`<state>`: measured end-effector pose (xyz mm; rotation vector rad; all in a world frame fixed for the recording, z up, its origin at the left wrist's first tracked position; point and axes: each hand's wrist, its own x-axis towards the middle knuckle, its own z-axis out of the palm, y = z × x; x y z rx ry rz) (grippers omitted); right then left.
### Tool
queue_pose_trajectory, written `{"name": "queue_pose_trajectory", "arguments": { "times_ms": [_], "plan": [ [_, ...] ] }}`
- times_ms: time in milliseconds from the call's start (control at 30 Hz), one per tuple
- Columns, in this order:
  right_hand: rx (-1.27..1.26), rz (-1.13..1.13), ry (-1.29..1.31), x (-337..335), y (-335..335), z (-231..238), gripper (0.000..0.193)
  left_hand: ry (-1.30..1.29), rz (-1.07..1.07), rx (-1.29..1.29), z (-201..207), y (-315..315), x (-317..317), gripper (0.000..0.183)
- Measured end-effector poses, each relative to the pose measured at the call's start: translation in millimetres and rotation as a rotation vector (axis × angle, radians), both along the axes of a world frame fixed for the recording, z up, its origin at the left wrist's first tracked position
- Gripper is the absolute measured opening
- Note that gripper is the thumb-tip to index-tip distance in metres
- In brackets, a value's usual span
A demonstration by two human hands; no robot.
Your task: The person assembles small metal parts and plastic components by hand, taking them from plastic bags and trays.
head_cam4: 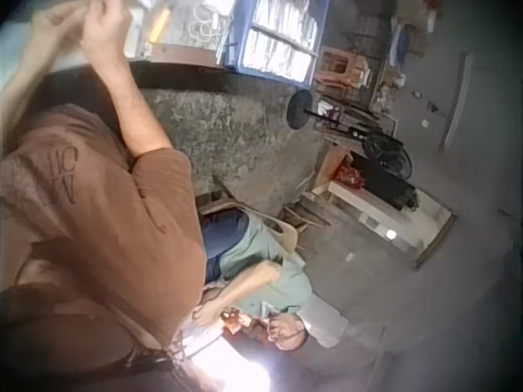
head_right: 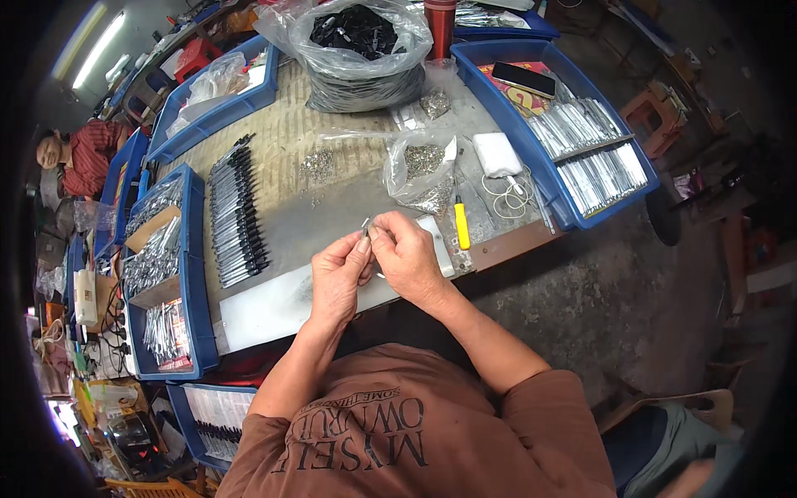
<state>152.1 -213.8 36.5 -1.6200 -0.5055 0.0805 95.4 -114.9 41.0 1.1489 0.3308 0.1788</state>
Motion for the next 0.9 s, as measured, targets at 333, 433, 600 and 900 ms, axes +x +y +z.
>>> {"name": "queue_pose_trajectory", "arguments": {
  "times_ms": [333, 433, 600, 900],
  "plan": [
    [-0.119, -0.097, -0.21, -0.3, 1.9, 6.1, 0.01, -0.079, 0.098, 0.278, -10.6, -2.1, -0.3, 0.017],
    [-0.101, -0.077, -0.173, -1.1, 2.6, 8.1, 0.01, -0.096, 0.12, 0.321, -12.9, -1.4, 0.0, 0.017],
    [-0.004, 0.007, 0.027, 4.8, 2.7, -4.5, 0.011, -0.086, 0.147, 0.462, -12.6, -1.2, -3.2, 0.018],
    [0.089, 0.173, 0.171, 18.5, 0.3, -12.8, 0.014, -0.079, 0.188, 0.647, -16.2, 5.6, -3.6, 0.015]
  ]
}}
